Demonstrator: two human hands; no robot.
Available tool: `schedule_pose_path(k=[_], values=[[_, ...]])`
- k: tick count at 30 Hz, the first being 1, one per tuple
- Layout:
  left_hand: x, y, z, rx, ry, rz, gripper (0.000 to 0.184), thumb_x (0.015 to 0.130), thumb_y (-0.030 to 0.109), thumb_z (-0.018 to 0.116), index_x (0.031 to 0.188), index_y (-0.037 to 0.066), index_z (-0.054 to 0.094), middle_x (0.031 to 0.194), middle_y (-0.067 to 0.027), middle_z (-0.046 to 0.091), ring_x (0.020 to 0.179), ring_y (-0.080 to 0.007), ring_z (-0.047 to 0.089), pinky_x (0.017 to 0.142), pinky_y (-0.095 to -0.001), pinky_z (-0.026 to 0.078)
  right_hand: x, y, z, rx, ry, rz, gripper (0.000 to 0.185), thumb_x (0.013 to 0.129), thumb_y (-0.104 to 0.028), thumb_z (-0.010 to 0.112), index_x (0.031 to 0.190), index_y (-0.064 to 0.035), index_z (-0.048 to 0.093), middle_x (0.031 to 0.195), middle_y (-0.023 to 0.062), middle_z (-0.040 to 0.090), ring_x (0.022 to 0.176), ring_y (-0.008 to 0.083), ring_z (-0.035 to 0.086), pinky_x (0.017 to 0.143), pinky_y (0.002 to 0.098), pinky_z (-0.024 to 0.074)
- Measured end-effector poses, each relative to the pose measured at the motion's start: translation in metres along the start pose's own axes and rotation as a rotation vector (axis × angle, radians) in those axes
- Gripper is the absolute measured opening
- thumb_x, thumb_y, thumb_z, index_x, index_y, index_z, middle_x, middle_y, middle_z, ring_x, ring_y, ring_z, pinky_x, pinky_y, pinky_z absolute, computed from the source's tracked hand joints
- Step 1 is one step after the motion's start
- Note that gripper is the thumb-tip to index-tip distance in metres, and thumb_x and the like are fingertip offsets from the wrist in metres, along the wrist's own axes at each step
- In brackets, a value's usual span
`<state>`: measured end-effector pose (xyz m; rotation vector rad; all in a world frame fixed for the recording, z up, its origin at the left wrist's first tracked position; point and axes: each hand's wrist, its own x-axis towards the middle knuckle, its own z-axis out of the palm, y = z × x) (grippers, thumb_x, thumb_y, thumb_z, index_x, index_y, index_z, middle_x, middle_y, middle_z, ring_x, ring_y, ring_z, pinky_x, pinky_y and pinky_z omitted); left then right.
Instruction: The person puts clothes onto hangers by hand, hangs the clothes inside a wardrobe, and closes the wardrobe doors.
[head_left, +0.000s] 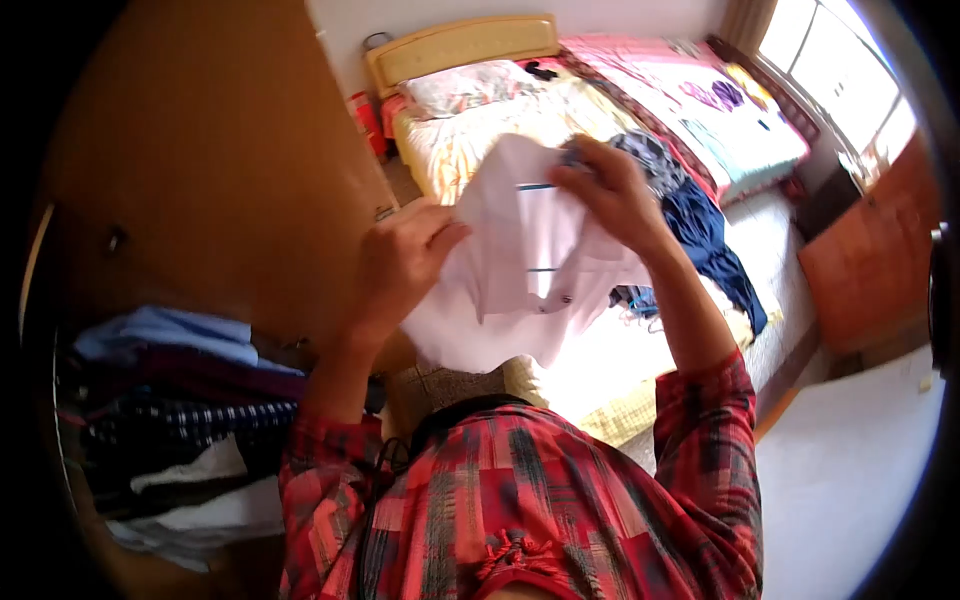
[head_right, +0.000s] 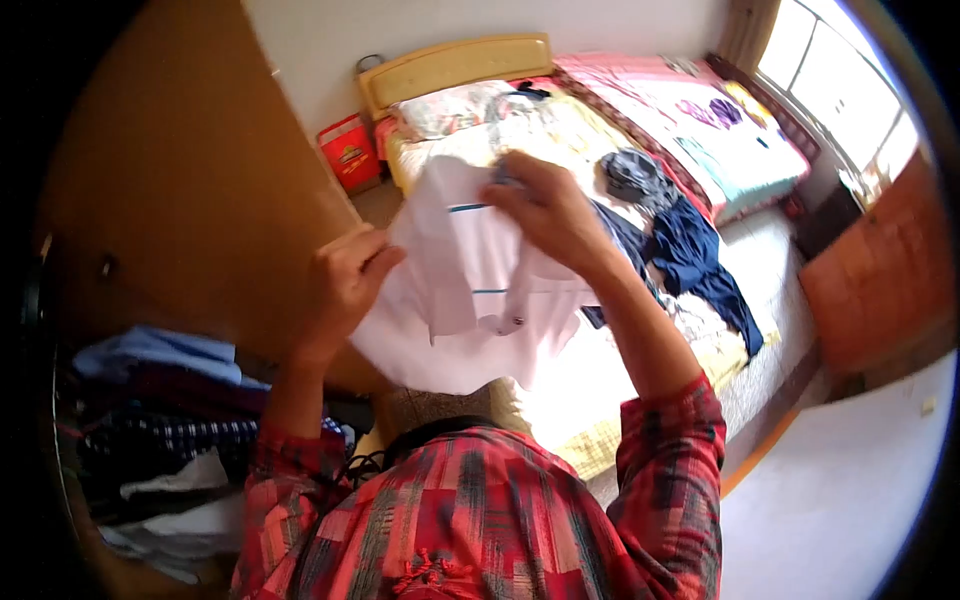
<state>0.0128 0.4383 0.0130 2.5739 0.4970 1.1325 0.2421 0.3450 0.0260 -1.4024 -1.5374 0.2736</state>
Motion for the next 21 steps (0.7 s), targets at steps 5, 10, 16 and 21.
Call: schedule_pose_path(k=[5, 10, 16, 21], values=[[-0.005, -0.025, -0.033, -0.249, 0.008, -0.317, 0.021, 0.081, 0.009, 0.062, 0.067, -0.004, 0.053, 0.054, 0.0005, 0.042, 0.055, -0.0062, 0.04, 0.049, -0.0249, 0.033, 0.009, 0.005, -0.012, 0.086, -0.194, 0.058, 0.048, 0.087, -0.039, 0.056, 0.125, -0.0103, 0.05, 0.107, 0.0103, 0.06, 0.098, 0.0183, 0.057, 0.083, 0.0324, 0.046], [-0.024, -0.056, -0.094, -0.19, 0.017, -0.302, 0.02, 0.082, 0.007, 0.06, 0.067, -0.003, 0.051, 0.058, 0.005, 0.041, 0.057, -0.0042, 0.034, 0.049, -0.0215, 0.026, -0.011, 0.049, -0.021, 0.271, -0.155, 0.002, 0.047, 0.087, -0.035, 0.057, 0.121, -0.0019, 0.052, 0.11, 0.0113, 0.059, 0.102, 0.0182, 0.055, 0.089, 0.0321, 0.043], [-0.052, -0.059, -0.124, -0.206, 0.143, -0.391, 0.021, 0.083, 0.009, 0.06, 0.067, -0.003, 0.051, 0.058, 0.007, 0.041, 0.057, -0.0037, 0.035, 0.051, -0.0224, 0.026, -0.027, 0.048, 0.015, 0.322, -0.089, 0.009, 0.046, 0.074, -0.001, 0.069, 0.118, -0.0042, 0.054, 0.115, 0.0069, 0.056, 0.109, 0.0162, 0.051, 0.096, 0.0308, 0.0393], [-0.068, -0.064, -0.142, -0.124, 0.176, -0.376, 0.02, 0.082, 0.009, 0.059, 0.067, -0.002, 0.052, 0.057, 0.0049, 0.042, 0.057, -0.0042, 0.036, 0.051, -0.0221, 0.026, -0.017, 0.046, 0.028, 0.396, -0.13, -0.063, 0.025, 0.087, -0.02, 0.059, 0.107, -0.0057, 0.062, 0.095, 0.0063, 0.064, 0.078, 0.0133, 0.053, 0.07, 0.028, 0.044]])
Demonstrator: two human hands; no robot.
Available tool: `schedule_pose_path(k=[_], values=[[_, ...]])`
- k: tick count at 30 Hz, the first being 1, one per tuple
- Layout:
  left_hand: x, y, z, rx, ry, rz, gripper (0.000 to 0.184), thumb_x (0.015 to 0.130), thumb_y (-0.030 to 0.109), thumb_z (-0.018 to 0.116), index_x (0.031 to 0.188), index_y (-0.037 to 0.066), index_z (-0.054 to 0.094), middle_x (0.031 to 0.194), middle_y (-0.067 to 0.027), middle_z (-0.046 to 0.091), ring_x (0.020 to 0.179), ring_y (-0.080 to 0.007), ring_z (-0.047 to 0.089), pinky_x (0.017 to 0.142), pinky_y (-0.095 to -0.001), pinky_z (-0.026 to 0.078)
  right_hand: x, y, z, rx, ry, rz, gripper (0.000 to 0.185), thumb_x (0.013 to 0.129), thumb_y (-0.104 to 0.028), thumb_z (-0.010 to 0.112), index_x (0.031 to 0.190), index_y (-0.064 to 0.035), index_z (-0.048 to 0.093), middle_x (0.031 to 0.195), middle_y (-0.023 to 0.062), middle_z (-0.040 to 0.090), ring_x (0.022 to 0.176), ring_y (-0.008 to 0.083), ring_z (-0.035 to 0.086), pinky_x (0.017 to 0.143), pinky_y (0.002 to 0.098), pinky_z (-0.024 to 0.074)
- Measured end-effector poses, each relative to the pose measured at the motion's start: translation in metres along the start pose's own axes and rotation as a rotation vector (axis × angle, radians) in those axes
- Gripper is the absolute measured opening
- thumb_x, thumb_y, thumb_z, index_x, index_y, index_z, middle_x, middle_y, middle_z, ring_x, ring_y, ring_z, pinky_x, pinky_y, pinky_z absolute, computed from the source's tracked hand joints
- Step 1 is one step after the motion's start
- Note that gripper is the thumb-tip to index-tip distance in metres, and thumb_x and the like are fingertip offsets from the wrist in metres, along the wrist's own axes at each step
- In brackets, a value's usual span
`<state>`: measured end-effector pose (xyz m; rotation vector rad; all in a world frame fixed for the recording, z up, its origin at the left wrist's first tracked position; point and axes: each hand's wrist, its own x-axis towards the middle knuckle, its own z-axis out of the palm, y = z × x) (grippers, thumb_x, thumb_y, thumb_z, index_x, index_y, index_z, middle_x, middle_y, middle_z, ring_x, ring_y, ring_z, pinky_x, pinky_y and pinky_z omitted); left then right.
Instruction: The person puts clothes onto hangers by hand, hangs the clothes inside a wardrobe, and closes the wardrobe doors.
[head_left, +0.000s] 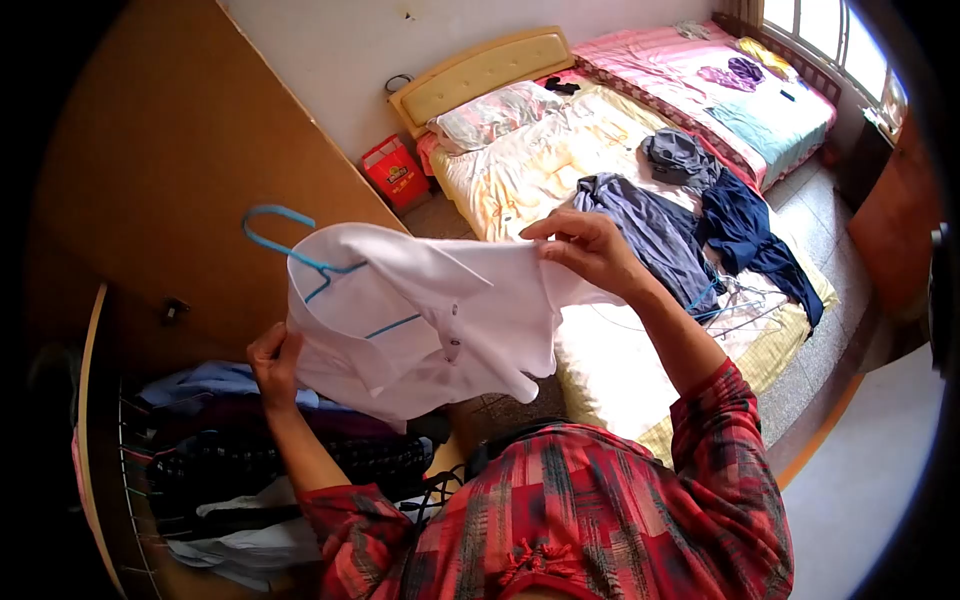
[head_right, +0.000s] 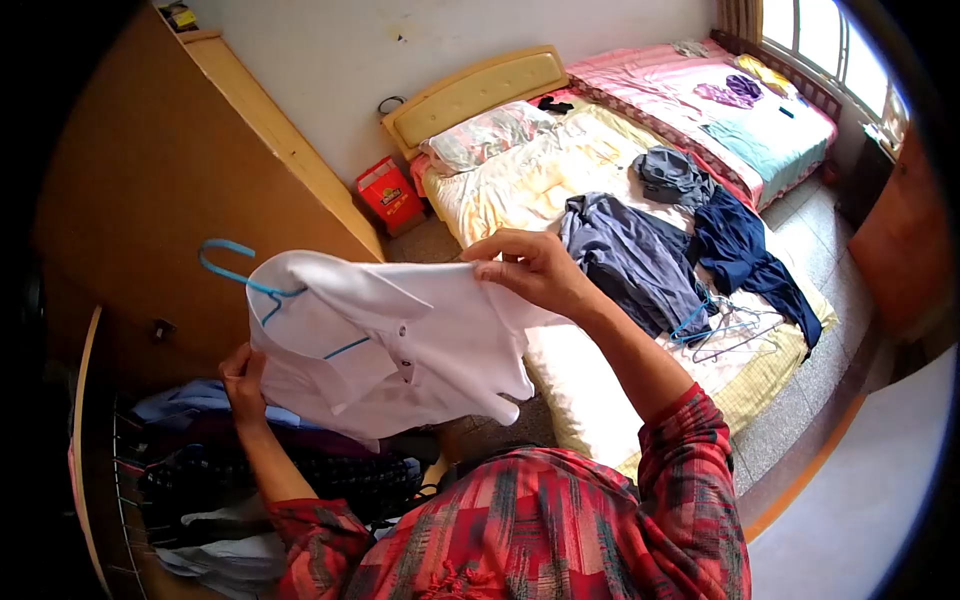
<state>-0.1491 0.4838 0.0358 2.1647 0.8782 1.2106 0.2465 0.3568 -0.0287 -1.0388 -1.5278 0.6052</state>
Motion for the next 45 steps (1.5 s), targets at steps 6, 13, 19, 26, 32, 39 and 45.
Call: schedule_pose_path(k=[6, 13, 19, 26, 32, 39, 45], values=[[-0.012, 0.005, -0.008, -0.012, 0.007, 0.121, 0.013, 0.075, 0.002, 0.059, 0.067, -0.002, 0.05, 0.057, 0.0032, 0.037, 0.055, -0.0053, 0.034, 0.049, -0.023, 0.024, 0.022, -0.018, 0.017, 0.237, -0.348, 0.322, 0.056, 0.094, -0.049, 0.034, 0.109, -0.0027, 0.061, 0.097, 0.0063, 0.062, 0.085, 0.0144, 0.053, 0.078, 0.0295, 0.0413], [-0.019, 0.002, -0.02, 0.097, -0.05, 0.124, 0.008, 0.075, 0.001, 0.06, 0.071, -0.004, 0.055, 0.058, 0.0003, 0.036, 0.054, -0.007, 0.034, 0.049, -0.0232, 0.024, 0.017, -0.009, 0.037, 0.409, -0.63, 0.332, 0.028, 0.091, -0.029, 0.053, 0.092, -0.0019, 0.062, 0.076, -0.0025, 0.055, 0.072, 0.0058, 0.046, 0.064, 0.0253, 0.0398], [-0.027, 0.006, -0.022, 0.28, -0.072, 0.135, 0.012, 0.077, 0.004, 0.064, 0.075, -0.005, 0.056, 0.058, -0.0004, 0.04, 0.055, -0.0081, 0.036, 0.049, -0.024, 0.026, 0.01, -0.015, 0.034, -0.223, 0.005, -0.054, 0.017, 0.086, -0.016, 0.057, 0.084, 0.0015, 0.057, 0.07, 0.0108, 0.056, 0.063, 0.0221, 0.055, 0.059, 0.0322, 0.0436], [-0.032, -0.004, -0.022, 0.154, 0.076, 0.016, 0.012, 0.077, 0.003, 0.064, 0.084, -0.006, 0.061, 0.062, -0.0024, 0.049, 0.057, -0.0089, 0.042, 0.051, -0.0234, 0.031, 0.006, -0.027, 0.029, -0.496, 0.082, -0.163, 0.013, 0.077, -0.013, 0.065, 0.086, -0.0038, 0.061, 0.074, 0.0102, 0.057, 0.062, 0.0223, 0.058, 0.056, 0.0313, 0.0456], [-0.026, 0.01, -0.012, 0.033, 0.091, -0.047, 0.013, 0.078, 0.007, 0.064, 0.084, -0.005, 0.064, 0.067, -0.0012, 0.058, 0.061, -0.0072, 0.047, 0.054, -0.0219, 0.036, 0.032, -0.065, 0.043, -0.773, 0.077, -0.498, 0.041, 0.075, -0.014, 0.066, 0.112, -0.0031, 0.054, 0.102, 0.0148, 0.057, 0.09, 0.0317, 0.053, 0.079, 0.0385, 0.0436], [-0.037, 0.012, -0.005, -0.272, 0.107, -0.153, 0.021, 0.08, 0.02, 0.067, 0.081, -0.001, 0.068, 0.068, -0.0008, 0.062, 0.064, -0.0064, 0.052, 0.059, -0.0206, 0.039, 0.041, -0.056, 0.071, -0.518, -0.048, -0.305, 0.023, 0.077, -0.007, 0.062, 0.099, -0.0007, 0.058, 0.081, 0.0149, 0.059, 0.068, 0.0313, 0.059, 0.058, 0.0327, 0.0467], [-0.041, 0.021, 0.003, -0.098, 0.114, -0.127, 0.021, 0.078, 0.022, 0.07, 0.074, 0.001, 0.067, 0.064, -0.0003, 0.061, 0.061, -0.0051, 0.05, 0.056, -0.0201, 0.038, 0.043, -0.064, 0.081, -0.212, -0.148, -0.019, 0.015, 0.084, -0.008, 0.056, 0.096, 0.0001, 0.061, 0.078, 0.0104, 0.062, 0.062, 0.0169, 0.058, 0.059, 0.0282, 0.0468]])
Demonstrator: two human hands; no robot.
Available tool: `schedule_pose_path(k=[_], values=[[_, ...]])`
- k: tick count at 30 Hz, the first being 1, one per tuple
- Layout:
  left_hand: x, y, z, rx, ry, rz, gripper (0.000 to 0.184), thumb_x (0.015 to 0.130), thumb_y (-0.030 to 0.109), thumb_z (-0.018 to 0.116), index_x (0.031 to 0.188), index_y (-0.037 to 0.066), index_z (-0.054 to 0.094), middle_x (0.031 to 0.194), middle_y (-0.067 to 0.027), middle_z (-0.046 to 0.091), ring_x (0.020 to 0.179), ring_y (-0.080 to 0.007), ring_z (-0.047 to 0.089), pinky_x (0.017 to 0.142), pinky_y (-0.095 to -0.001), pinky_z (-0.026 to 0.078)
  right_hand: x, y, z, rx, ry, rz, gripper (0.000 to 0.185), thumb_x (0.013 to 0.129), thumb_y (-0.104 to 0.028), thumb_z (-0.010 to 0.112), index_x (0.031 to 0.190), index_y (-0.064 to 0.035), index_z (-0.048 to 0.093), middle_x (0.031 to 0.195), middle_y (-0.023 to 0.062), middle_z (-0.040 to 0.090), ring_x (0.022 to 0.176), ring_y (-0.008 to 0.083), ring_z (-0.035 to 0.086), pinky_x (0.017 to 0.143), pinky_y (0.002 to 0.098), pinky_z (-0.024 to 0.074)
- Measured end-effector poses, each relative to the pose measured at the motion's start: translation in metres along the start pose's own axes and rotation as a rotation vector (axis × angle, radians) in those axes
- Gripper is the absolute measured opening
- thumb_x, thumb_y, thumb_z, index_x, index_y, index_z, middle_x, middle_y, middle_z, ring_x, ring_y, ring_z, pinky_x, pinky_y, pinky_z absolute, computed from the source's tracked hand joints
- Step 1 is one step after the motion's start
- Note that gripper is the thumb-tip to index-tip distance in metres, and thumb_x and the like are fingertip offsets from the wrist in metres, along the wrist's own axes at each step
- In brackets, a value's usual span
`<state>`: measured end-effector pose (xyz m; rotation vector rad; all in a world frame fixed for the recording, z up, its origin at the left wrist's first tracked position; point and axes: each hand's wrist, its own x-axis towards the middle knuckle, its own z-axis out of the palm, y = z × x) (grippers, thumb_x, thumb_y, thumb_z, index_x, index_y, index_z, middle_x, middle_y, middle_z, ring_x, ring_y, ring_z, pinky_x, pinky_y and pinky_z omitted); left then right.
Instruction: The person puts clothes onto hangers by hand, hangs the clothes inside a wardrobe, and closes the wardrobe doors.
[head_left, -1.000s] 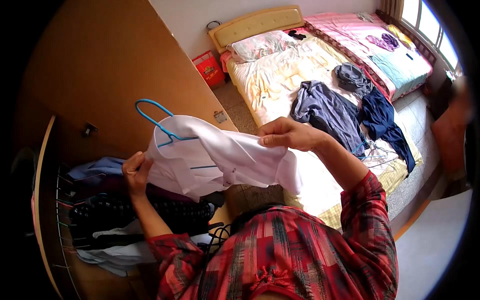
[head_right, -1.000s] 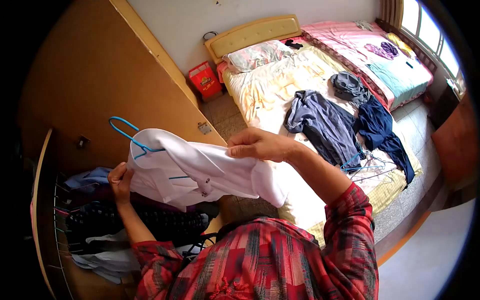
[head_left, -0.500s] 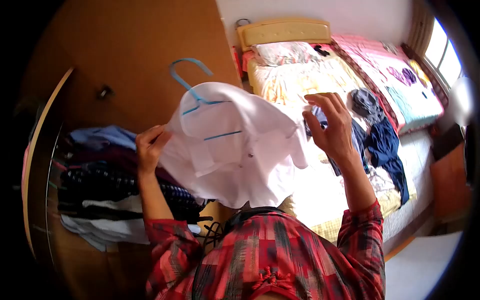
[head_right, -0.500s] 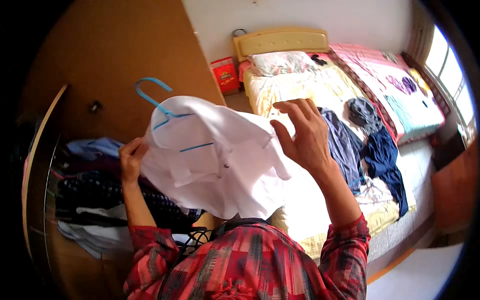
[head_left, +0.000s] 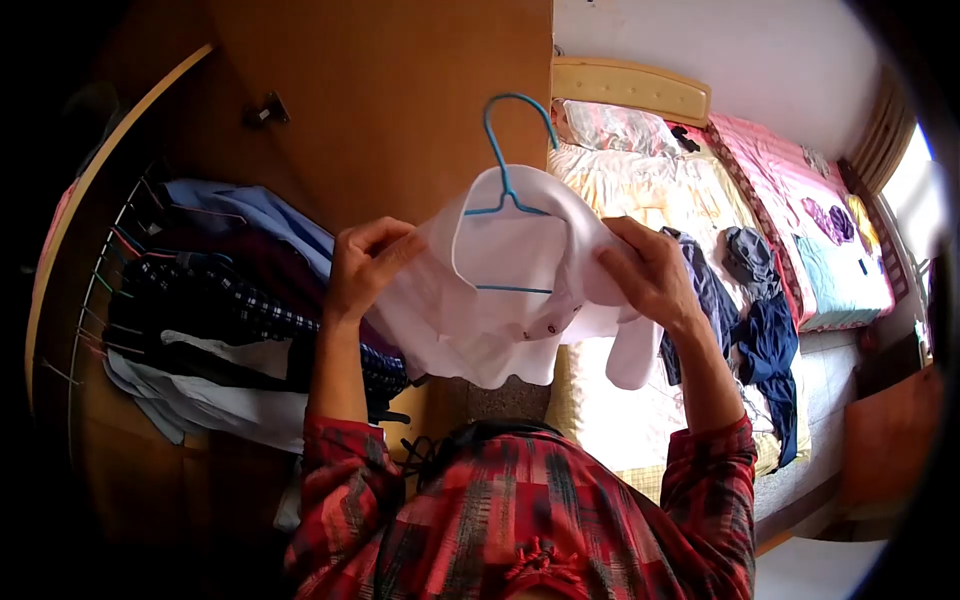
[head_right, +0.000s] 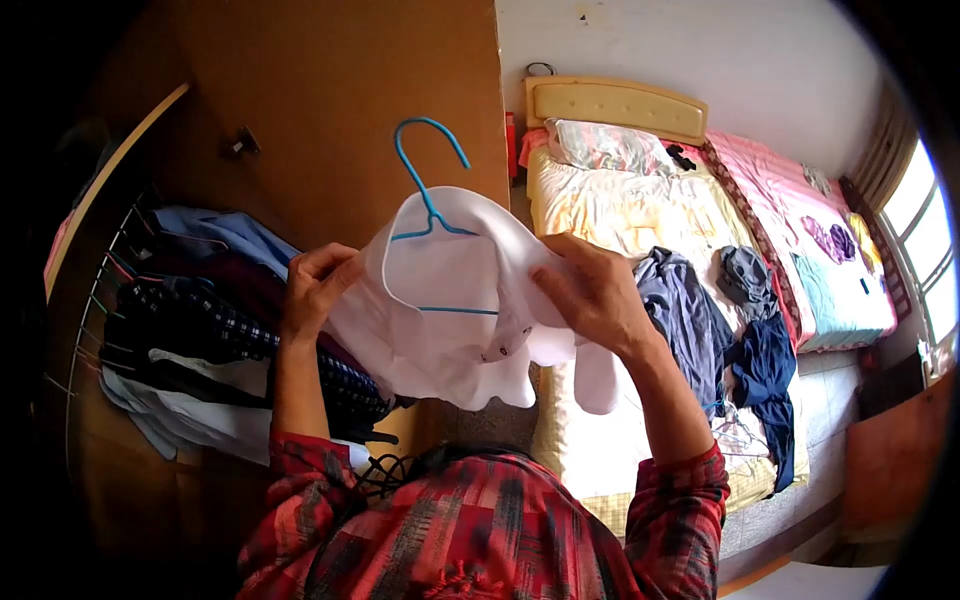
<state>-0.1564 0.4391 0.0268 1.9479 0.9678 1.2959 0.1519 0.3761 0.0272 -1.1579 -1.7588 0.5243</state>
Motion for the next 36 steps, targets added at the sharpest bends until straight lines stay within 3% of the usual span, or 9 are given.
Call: schedule_pose_path(k=[7, 12, 21, 24, 26, 27, 30, 34, 36], values=[[0.004, -0.016, 0.018, -0.003, -0.102, -0.108, 0.025, 0.077, 0.026, 0.071, 0.075, 0.002, 0.066, 0.07, -0.0015, 0.061, 0.065, -0.0071, 0.054, 0.057, -0.0216, 0.04, -0.003, 0.005, 0.019, 0.114, -0.004, 0.098, 0.025, 0.088, -0.024, 0.058, 0.091, 0.001, 0.058, 0.069, 0.0056, 0.053, 0.063, 0.0088, 0.046, 0.056, 0.0254, 0.0397], [0.003, 0.014, 0.043, 0.247, 0.05, 0.357, 0.028, 0.076, 0.024, 0.07, 0.095, 0.005, 0.063, 0.089, -0.0053, 0.059, 0.078, -0.0142, 0.057, 0.063, -0.026, 0.045, -0.007, 0.006, 0.021, 0.26, 0.05, 0.241, 0.025, 0.09, -0.023, 0.056, 0.087, 0.0014, 0.058, 0.066, -0.0007, 0.05, 0.061, 0.0064, 0.043, 0.053, 0.0232, 0.0369], [0.008, -0.009, 0.069, 0.521, -0.009, 0.284, 0.014, 0.082, 0.014, 0.058, 0.092, 0.004, 0.061, 0.085, -0.0089, 0.06, 0.07, -0.0218, 0.06, 0.063, -0.031, 0.047, -0.02, 0.007, 0.029, 0.051, 0.121, 0.16, 0.019, 0.088, -0.018, 0.056, 0.084, 0.0004, 0.059, 0.059, 0.0035, 0.05, 0.057, 0.0074, 0.044, 0.051, 0.0245, 0.0381], [0.011, -0.03, 0.071, 0.396, -0.162, 0.032, 0.017, 0.085, 0.017, 0.056, 0.097, 0.005, 0.061, 0.09, -0.0093, 0.062, 0.081, -0.0255, 0.061, 0.066, -0.0345, 0.049, -0.024, 0.015, 0.031, -0.009, 0.124, 0.125, 0.019, 0.087, -0.018, 0.056, 0.082, -0.0007, 0.06, 0.057, 0.0081, 0.05, 0.053, 0.0118, 0.047, 0.051, 0.0282, 0.0401], [0.012, -0.051, 0.077, -1.116, -0.202, -0.7, 0.024, 0.089, 0.023, 0.054, 0.099, 0.002, 0.061, 0.095, -0.0089, 0.064, 0.083, -0.022, 0.062, 0.071, -0.0353, 0.051, -0.026, 0.026, 0.032, -0.095, 0.129, 0.087, 0.018, 0.086, -0.018, 0.056, 0.082, -0.0014, 0.06, 0.058, 0.013, 0.052, 0.051, 0.0182, 0.05, 0.051, 0.0313, 0.0414], [0.011, -0.054, 0.078, -1.243, -0.208, -0.845, 0.028, 0.09, 0.026, 0.053, 0.099, 0.0, 0.06, 0.094, -0.0074, 0.064, 0.085, -0.0178, 0.061, 0.076, -0.0338, 0.051, -0.027, 0.038, 0.036, -0.06, 0.111, 0.174, 0.018, 0.085, -0.018, 0.056, 0.081, -0.0014, 0.059, 0.06, 0.0163, 0.053, 0.05, 0.0235, 0.051, 0.052, 0.0336, 0.0421], [0.009, -0.053, 0.082, -1.373, -0.408, -0.765, 0.027, 0.09, 0.025, 0.053, 0.099, 0.001, 0.061, 0.095, -0.0075, 0.064, 0.087, -0.016, 0.06, 0.078, -0.0314, 0.05, -0.027, 0.055, 0.039, -0.04, 0.181, 0.233, 0.02, 0.086, -0.019, 0.055, 0.08, 0.0, 0.059, 0.059, 0.0155, 0.053, 0.051, 0.0208, 0.051, 0.052, 0.0332, 0.0419], [-0.005, -0.041, 0.086, -0.691, -0.286, -0.445, 0.02, 0.084, 0.013, 0.057, 0.1, 0.003, 0.054, 0.089, -0.0058, 0.062, 0.079, -0.0115, 0.059, 0.071, -0.0241, 0.047, -0.024, 0.06, 0.031, 0.068, 0.301, 0.211, 0.023, 0.088, -0.017, 0.052, 0.076, 0.0027, 0.055, 0.055, 0.0064, 0.046, 0.054, 0.0093, 0.04, 0.05, 0.0274, 0.0373], [-0.012, -0.04, 0.085, -0.595, -0.269, -0.419, 0.021, 0.081, 0.007, 0.054, 0.101, 0.003, 0.05, 0.086, -0.0049, 0.061, 0.079, -0.0099, 0.058, 0.071, -0.0204, 0.044, -0.025, 0.057, 0.027, 0.124, 0.296, 0.232, 0.024, 0.088, -0.017, 0.051, 0.074, 0.0022, 0.053, 0.058, 0.0024, 0.044, 0.057, 0.0073, 0.039, 0.051, 0.0252, 0.036]])
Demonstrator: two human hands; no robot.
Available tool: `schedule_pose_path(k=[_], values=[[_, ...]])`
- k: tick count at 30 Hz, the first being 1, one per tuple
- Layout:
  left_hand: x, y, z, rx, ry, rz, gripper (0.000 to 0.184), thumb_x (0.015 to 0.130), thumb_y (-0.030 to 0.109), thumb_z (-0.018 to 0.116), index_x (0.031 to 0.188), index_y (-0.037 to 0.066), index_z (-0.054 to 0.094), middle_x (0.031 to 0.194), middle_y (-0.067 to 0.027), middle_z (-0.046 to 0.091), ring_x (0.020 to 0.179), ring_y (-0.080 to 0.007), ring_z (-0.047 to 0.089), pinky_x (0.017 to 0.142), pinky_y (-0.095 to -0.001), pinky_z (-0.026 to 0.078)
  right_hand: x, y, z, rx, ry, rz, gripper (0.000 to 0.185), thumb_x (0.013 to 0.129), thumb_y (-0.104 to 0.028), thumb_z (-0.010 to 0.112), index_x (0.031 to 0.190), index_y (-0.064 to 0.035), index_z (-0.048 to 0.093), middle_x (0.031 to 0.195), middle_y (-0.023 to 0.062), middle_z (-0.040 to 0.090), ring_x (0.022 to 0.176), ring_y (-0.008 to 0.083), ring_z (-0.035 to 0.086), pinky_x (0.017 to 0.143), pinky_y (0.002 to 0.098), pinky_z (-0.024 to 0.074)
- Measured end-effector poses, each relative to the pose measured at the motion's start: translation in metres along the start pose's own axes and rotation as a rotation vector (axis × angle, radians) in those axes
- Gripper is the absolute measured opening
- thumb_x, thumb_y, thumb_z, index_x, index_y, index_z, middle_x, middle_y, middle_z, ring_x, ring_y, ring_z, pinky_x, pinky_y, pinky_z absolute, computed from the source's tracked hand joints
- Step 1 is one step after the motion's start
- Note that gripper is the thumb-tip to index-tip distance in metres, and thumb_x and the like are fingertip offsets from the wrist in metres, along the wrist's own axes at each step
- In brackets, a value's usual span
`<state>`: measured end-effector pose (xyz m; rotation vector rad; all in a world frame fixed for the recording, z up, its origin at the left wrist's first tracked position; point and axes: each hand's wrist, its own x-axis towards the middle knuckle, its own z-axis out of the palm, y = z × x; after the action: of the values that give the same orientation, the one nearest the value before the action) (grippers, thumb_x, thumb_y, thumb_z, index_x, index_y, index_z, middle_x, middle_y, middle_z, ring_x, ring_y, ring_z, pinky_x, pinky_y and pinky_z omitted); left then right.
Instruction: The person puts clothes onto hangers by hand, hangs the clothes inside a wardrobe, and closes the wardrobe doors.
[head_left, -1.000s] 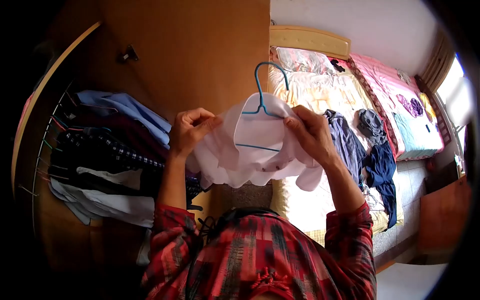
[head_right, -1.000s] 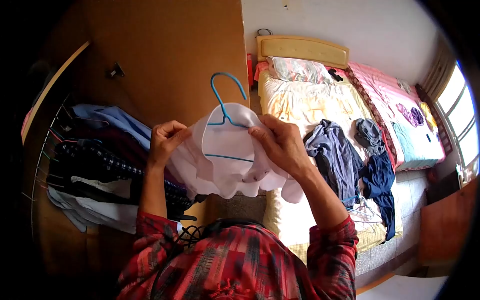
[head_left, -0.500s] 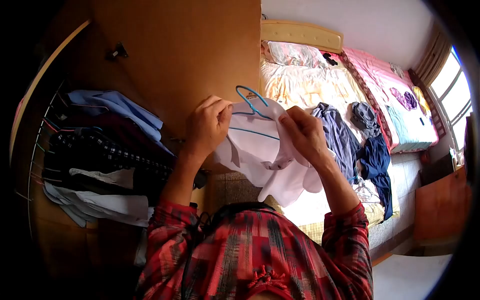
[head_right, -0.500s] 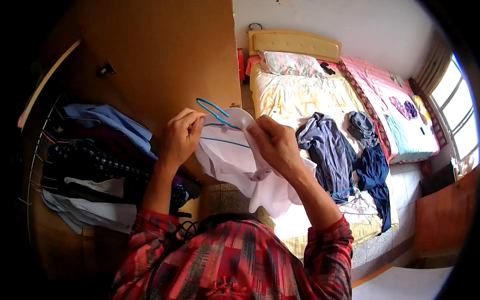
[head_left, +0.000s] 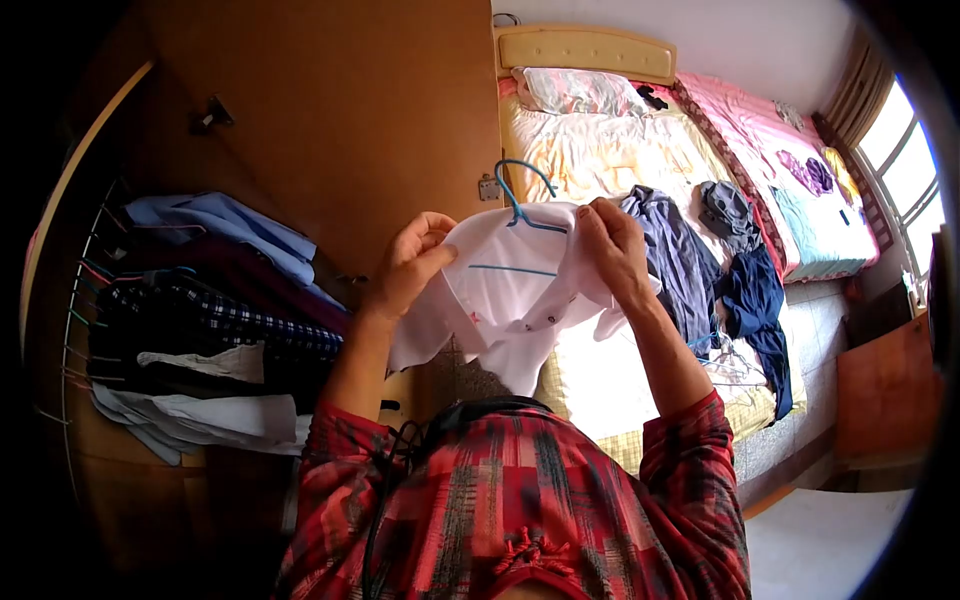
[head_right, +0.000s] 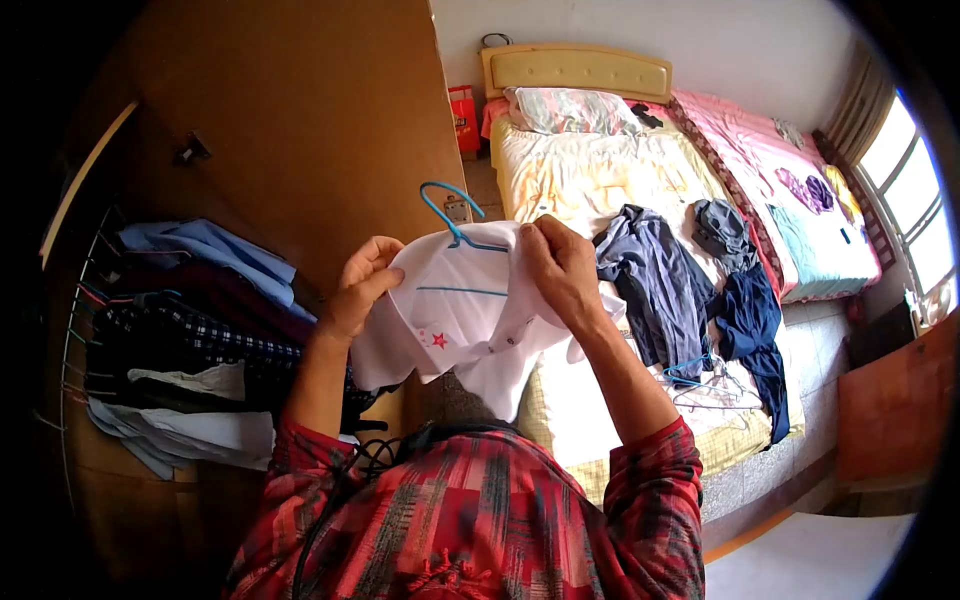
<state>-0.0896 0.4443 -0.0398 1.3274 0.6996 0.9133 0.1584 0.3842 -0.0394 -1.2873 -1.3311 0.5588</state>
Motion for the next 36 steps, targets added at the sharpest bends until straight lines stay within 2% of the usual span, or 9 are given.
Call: schedule_pose_path(k=[6, 12, 17, 20, 24, 25, 28, 32, 36], values=[[-0.012, -0.032, -0.022, 0.519, 0.0, 0.044, 0.024, 0.082, 0.007, 0.055, 0.104, -0.001, 0.058, 0.089, -0.0039, 0.062, 0.084, -0.0101, 0.058, 0.076, -0.0232, 0.044, 0.003, 0.002, -0.007, 0.134, 0.017, 0.071, 0.026, 0.09, -0.019, 0.048, 0.071, -0.0011, 0.049, 0.061, -0.002, 0.042, 0.06, 0.0055, 0.038, 0.052, 0.0229, 0.0338], [-0.024, -0.017, -0.001, -0.558, 0.001, -0.121, 0.028, 0.087, 0.014, 0.053, 0.112, 0.001, 0.057, 0.104, -0.0029, 0.06, 0.093, -0.0127, 0.057, 0.086, -0.0257, 0.043, 0.011, 0.008, -0.011, 0.243, 0.012, 0.093, 0.027, 0.091, -0.023, 0.049, 0.071, -0.004, 0.051, 0.062, -0.0054, 0.042, 0.058, 0.0026, 0.037, 0.05, 0.0205, 0.0309], [-0.031, -0.016, -0.019, 0.518, 0.025, -0.079, 0.03, 0.085, 0.029, 0.061, 0.099, 0.002, 0.062, 0.089, -0.0061, 0.064, 0.084, -0.0142, 0.059, 0.078, -0.0267, 0.046, 0.015, 0.0, -0.017, 0.375, 0.009, 0.128, 0.022, 0.09, -0.022, 0.054, 0.077, -0.0039, 0.055, 0.065, -0.005, 0.047, 0.06, 0.0027, 0.041, 0.053, 0.0188, 0.0326], [-0.045, 0.035, -0.011, 0.811, 0.468, 0.472, 0.02, 0.077, 0.019, 0.071, 0.084, 0.002, 0.063, 0.066, -0.0042, 0.062, 0.059, -0.0116, 0.056, 0.056, -0.0255, 0.046, 0.018, -0.009, -0.023, 0.321, -0.075, 0.046, 0.021, 0.089, -0.021, 0.055, 0.08, -0.0028, 0.056, 0.068, -0.0036, 0.05, 0.063, 0.0037, 0.043, 0.056, 0.0189, 0.0345], [-0.029, 0.082, -0.012, 1.176, 0.296, 0.879, 0.025, 0.082, 0.024, 0.064, 0.095, 0.003, 0.063, 0.095, -0.011, 0.064, 0.085, -0.0247, 0.06, 0.072, -0.0321, 0.048, 0.027, -0.019, -0.019, 0.272, -0.26, -0.048, 0.02, 0.089, -0.021, 0.055, 0.083, -0.0019, 0.057, 0.071, -0.0021, 0.051, 0.066, 0.0055, 0.045, 0.058, 0.0198, 0.0366], [-0.026, 0.081, -0.012, 1.12, 0.208, 0.768, 0.029, 0.083, 0.023, 0.062, 0.105, 0.003, 0.062, 0.1, -0.013, 0.062, 0.098, -0.0282, 0.057, 0.082, -0.0356, 0.046, 0.028, -0.023, -0.016, 0.3, -0.263, -0.032, 0.02, 0.089, -0.021, 0.055, 0.083, -0.002, 0.057, 0.07, -0.002, 0.051, 0.066, 0.0058, 0.045, 0.059, 0.0202, 0.0366], [-0.026, 0.077, -0.003, 0.982, 0.008, 0.43, 0.035, 0.084, 0.025, 0.061, 0.11, 0.002, 0.059, 0.104, -0.0118, 0.062, 0.091, -0.0193, 0.06, 0.078, -0.0277, 0.047, 0.033, -0.028, -0.01, 0.295, -0.252, -0.047, 0.021, 0.089, -0.022, 0.054, 0.083, -0.0022, 0.057, 0.07, -0.0017, 0.051, 0.066, 0.006, 0.045, 0.058, 0.0201, 0.0364], [-0.029, 0.065, 0.001, 0.865, 0.028, 0.573, 0.04, 0.08, 0.023, 0.067, 0.114, 0.003, 0.058, 0.094, -0.01, 0.064, 0.081, -0.0133, 0.06, 0.07, -0.0231, 0.048, 0.035, -0.023, 0.0, 0.347, -0.266, 0.06, 0.023, 0.09, -0.023, 0.053, 0.083, -0.0016, 0.056, 0.07, -0.0016, 0.05, 0.066, 0.0053, 0.045, 0.057, 0.0212, 0.0372], [-0.029, 0.078, 0.003, 0.99, 0.208, 0.453, 0.03, 0.076, 0.017, 0.07, 0.103, 0.003, 0.066, 0.077, -0.0073, 0.063, 0.066, -0.0126, 0.058, 0.056, -0.0233, 0.045, 0.029, -0.032, 0.002, -0.063, -0.081, -0.283, 0.021, 0.085, -0.019, 0.057, 0.089, 0.0014, 0.059, 0.08, 0.0101, 0.06, 0.069, 0.022, 0.057, 0.064, 0.0319, 0.0451]])
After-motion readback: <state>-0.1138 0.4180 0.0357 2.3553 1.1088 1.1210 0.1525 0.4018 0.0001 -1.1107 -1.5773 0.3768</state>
